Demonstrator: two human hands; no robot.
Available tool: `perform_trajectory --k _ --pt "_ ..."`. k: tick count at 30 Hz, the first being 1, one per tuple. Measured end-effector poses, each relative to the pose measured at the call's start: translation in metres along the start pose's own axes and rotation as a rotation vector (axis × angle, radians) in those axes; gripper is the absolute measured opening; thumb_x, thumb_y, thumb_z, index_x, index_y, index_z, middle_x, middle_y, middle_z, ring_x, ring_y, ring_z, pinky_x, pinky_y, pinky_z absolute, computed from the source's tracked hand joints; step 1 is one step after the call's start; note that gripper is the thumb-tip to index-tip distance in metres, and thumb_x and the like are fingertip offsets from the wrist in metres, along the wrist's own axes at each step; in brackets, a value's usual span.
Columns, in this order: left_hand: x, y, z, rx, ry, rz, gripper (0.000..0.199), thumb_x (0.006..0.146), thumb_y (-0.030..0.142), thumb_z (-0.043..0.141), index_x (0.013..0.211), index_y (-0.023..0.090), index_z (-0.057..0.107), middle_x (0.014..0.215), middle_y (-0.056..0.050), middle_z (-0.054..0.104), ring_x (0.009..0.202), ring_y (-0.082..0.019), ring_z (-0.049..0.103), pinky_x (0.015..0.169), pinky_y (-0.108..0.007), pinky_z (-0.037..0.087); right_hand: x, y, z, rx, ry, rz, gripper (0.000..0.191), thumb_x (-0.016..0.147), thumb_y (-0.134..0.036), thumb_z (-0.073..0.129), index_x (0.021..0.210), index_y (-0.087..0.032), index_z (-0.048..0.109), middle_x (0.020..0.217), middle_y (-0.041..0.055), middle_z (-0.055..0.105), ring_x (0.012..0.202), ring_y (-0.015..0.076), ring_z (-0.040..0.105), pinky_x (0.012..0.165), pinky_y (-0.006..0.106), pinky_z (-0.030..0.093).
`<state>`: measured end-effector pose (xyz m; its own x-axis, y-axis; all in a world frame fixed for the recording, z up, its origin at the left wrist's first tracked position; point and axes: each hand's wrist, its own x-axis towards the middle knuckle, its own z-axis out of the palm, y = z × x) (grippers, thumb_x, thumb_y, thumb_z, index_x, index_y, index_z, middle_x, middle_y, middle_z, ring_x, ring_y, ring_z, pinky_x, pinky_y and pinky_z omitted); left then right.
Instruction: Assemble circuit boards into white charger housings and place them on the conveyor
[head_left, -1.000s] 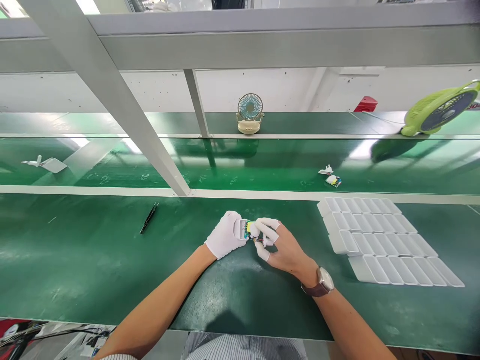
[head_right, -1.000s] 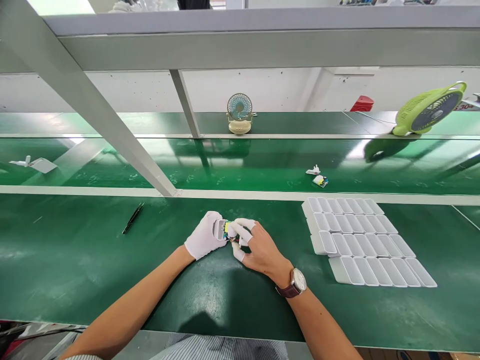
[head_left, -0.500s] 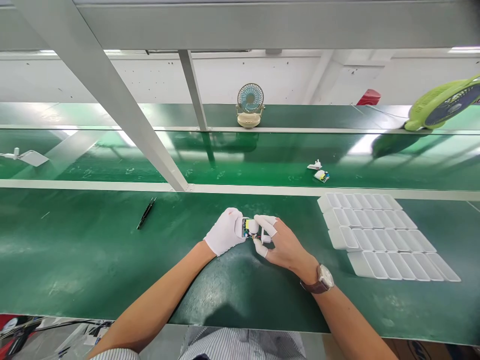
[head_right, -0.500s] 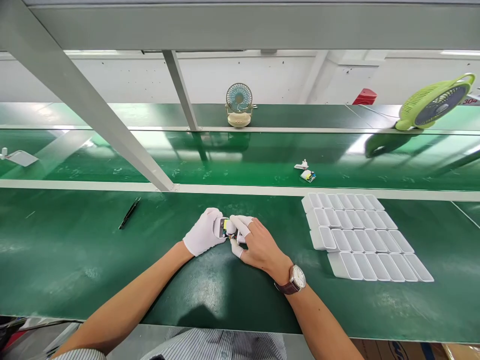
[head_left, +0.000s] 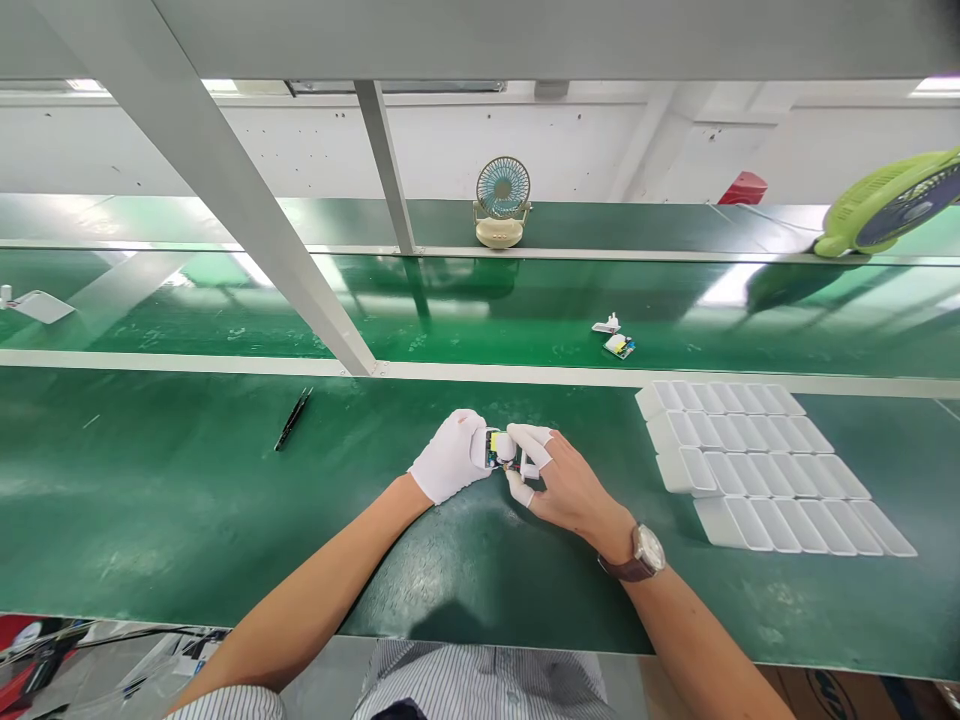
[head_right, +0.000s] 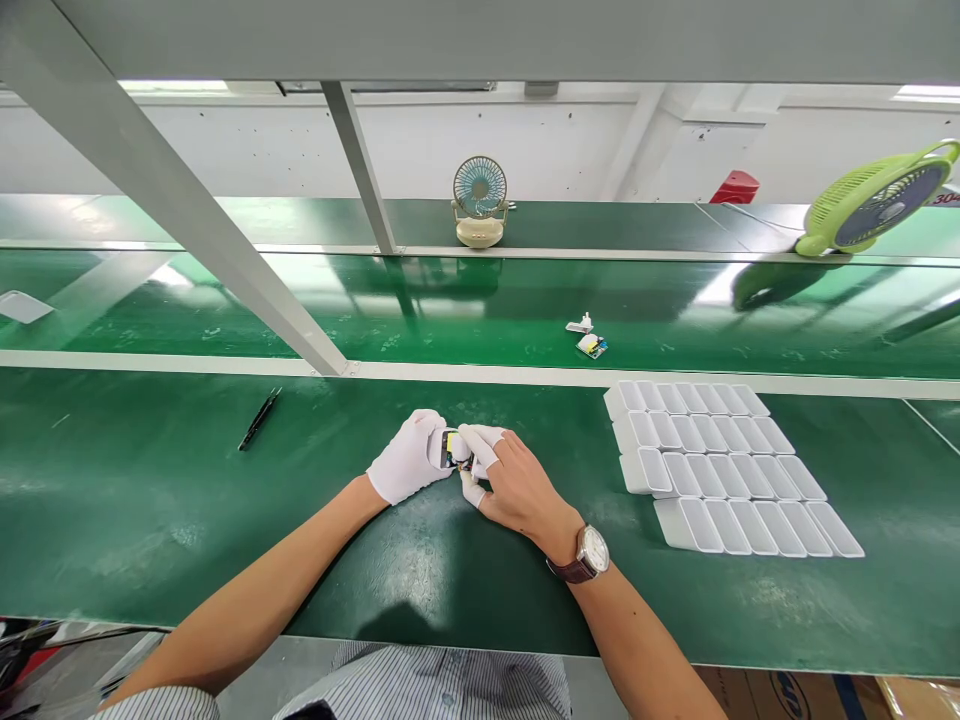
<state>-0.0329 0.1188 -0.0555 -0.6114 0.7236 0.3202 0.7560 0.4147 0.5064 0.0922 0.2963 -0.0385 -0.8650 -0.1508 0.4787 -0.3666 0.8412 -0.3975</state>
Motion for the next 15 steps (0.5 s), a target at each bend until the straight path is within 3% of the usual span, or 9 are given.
perform_trajectory --k 6,10,15 --pt "0.002 0.004 -0.002 0.038 -0.014 0.005 0.03 0.073 0.019 0.066 0.065 0.025 0.038 0.067 -0.001 0.049 0.072 -0.02 0.052 0.073 -0.036 0.047 0.002 -0.004 0.001 0.002 -0.034 0.013 0.068 0.092 -0.015 0.056 0.155 -0.025 0.033 0.131 0.0127 0.061 0.117 0.0316 0.06 0.098 0.051 0.056" --pt "0.003 0.008 -0.002 0.016 -0.049 -0.002 0.026 0.072 0.023 0.068 0.064 0.024 0.043 0.068 -0.002 0.051 0.075 -0.021 0.053 0.075 -0.037 0.046 0.003 -0.006 0.007 0.006 -0.043 0.012 0.067 0.092 -0.017 0.057 0.155 -0.023 0.033 0.133 0.0133 0.061 0.113 0.0311 0.061 0.098 0.052 0.056" --pt "0.005 0.014 -0.009 -0.055 -0.119 -0.011 0.02 0.072 0.032 0.073 0.07 0.024 0.054 0.068 0.0 0.053 0.07 -0.02 0.054 0.071 -0.035 0.045 0.0 -0.003 0.011 0.131 -0.04 0.098 0.071 0.092 -0.034 0.069 0.154 -0.023 0.037 0.134 0.0156 0.061 0.119 0.0326 0.062 0.1 0.053 0.056"
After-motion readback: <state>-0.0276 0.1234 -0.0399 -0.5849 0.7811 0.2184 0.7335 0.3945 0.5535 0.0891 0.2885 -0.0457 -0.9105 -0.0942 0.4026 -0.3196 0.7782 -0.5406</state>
